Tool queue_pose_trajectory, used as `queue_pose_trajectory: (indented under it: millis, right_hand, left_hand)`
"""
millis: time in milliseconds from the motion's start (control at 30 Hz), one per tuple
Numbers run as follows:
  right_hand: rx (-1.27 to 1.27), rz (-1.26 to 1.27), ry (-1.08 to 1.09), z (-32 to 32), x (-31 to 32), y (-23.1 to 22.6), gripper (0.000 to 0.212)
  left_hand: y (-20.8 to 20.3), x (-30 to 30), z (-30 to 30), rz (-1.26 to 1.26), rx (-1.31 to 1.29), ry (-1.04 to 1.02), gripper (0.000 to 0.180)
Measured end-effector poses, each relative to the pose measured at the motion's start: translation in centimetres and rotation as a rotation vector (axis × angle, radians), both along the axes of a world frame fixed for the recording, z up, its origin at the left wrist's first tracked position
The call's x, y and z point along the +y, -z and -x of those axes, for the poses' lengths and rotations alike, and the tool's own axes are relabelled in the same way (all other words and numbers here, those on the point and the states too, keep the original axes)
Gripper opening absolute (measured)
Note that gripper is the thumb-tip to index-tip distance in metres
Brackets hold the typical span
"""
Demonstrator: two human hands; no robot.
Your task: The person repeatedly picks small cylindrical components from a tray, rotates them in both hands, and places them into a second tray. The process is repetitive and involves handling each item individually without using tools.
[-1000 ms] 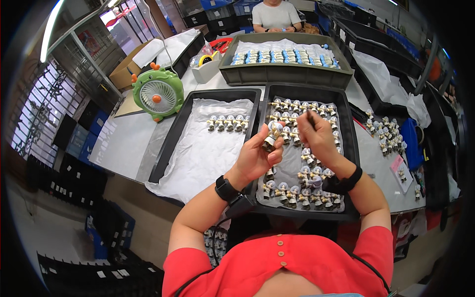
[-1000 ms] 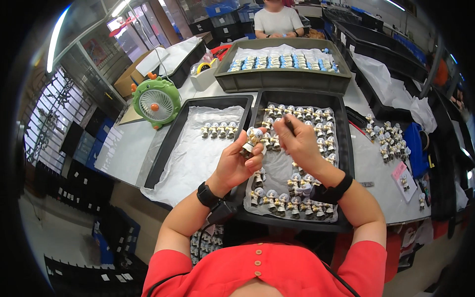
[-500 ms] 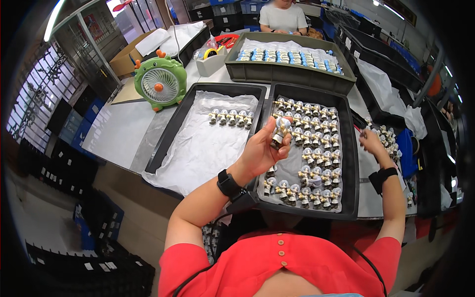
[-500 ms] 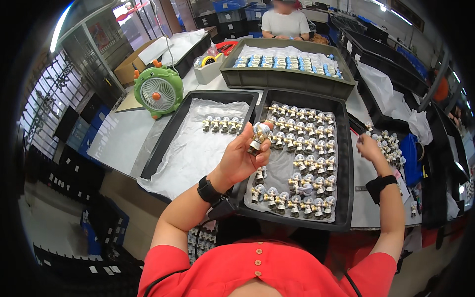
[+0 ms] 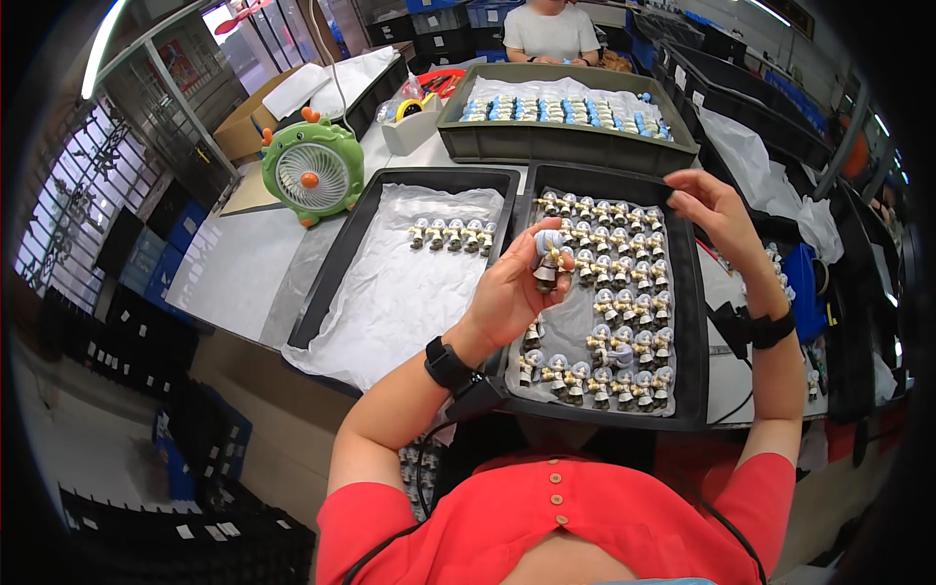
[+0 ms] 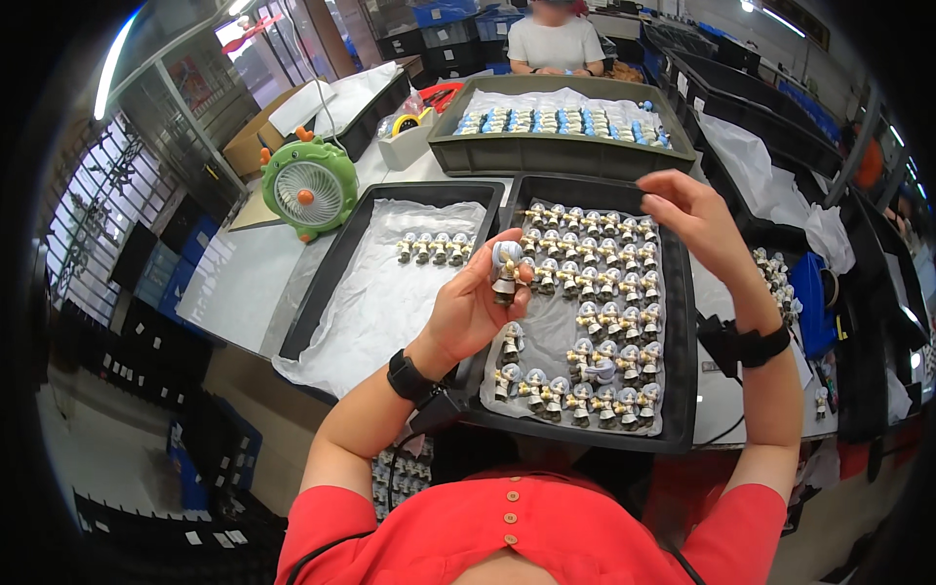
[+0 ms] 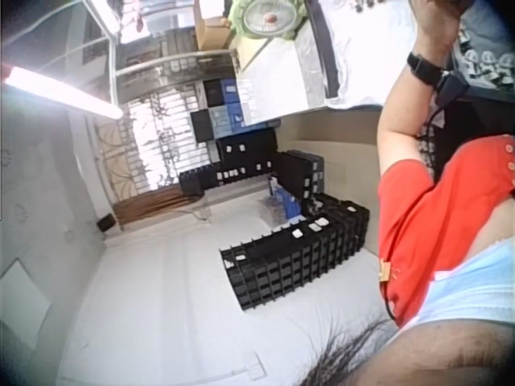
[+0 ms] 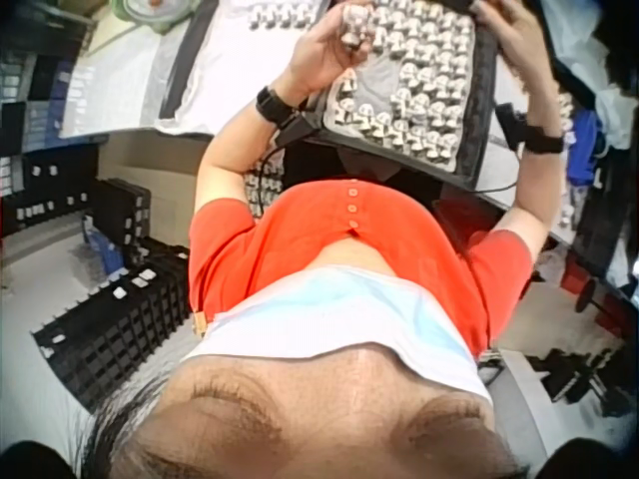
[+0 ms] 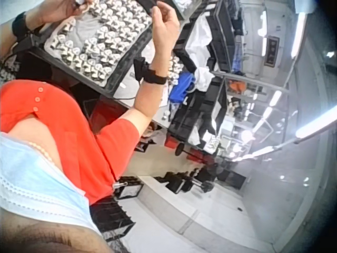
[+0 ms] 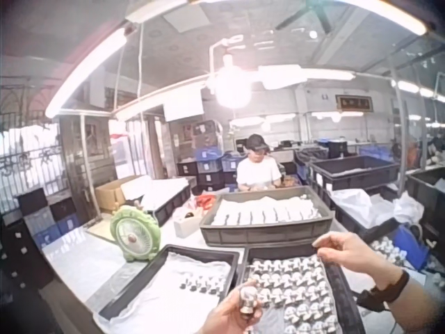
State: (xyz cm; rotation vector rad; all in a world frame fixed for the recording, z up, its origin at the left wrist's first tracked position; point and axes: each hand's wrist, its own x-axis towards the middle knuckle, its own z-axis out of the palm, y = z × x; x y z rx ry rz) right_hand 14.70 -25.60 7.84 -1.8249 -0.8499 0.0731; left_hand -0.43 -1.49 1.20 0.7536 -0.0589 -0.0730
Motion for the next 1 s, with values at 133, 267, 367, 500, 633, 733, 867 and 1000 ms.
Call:
queue_pose_trajectory:
  millis: [133,267,367,500,633,733,867,1000]
  right_hand:
    - [0.027,-0.057,-0.227,5.3,5.6,-2.1,0.028]
    - [-0.159,-0.109,-0.325,7.6,9.3,0.5,0.049]
    - [-0.251,-0.087,-0.323,7.6,10.3,3.1,0.066]
    - [-0.051,-0.127,-0.355,6.3,10.8,6.8,0.065]
    - [-0.068,-0.108,-0.339,6.2,10.9,7.2,0.064]
    - [-0.101,-0.101,-0.339,6.4,11.0,7.2,0.066]
    - [-0.137,-0.11,-0.337,6.4,11.1,7.6,0.069]
    - [-0.176,-0.086,-0.332,6.8,11.1,7.4,0.074]
  left_hand:
    - [1.2,1.2,-0.3,0.102,-0.058,0.121,0.044]
    - [0.4,1.1,0.4,0.21,-0.017,0.148,0.058]
    - [0.6,1.0,0.0,0.257,0.035,0.15,0.061]
    - [1.5,1.3,-0.5,0.174,0.041,0.122,0.058]
    - [2.3,1.3,-1.0,0.137,0.055,0.063,0.06]
    - [2.7,1.4,-1.2,0.103,0.044,0.057,0.061]
    - [2.6,1.1,-1.1,0.06,0.097,-0.006,0.063]
    - [2.8,0.9,-1.1,-0.044,0.065,-0.011,0.068]
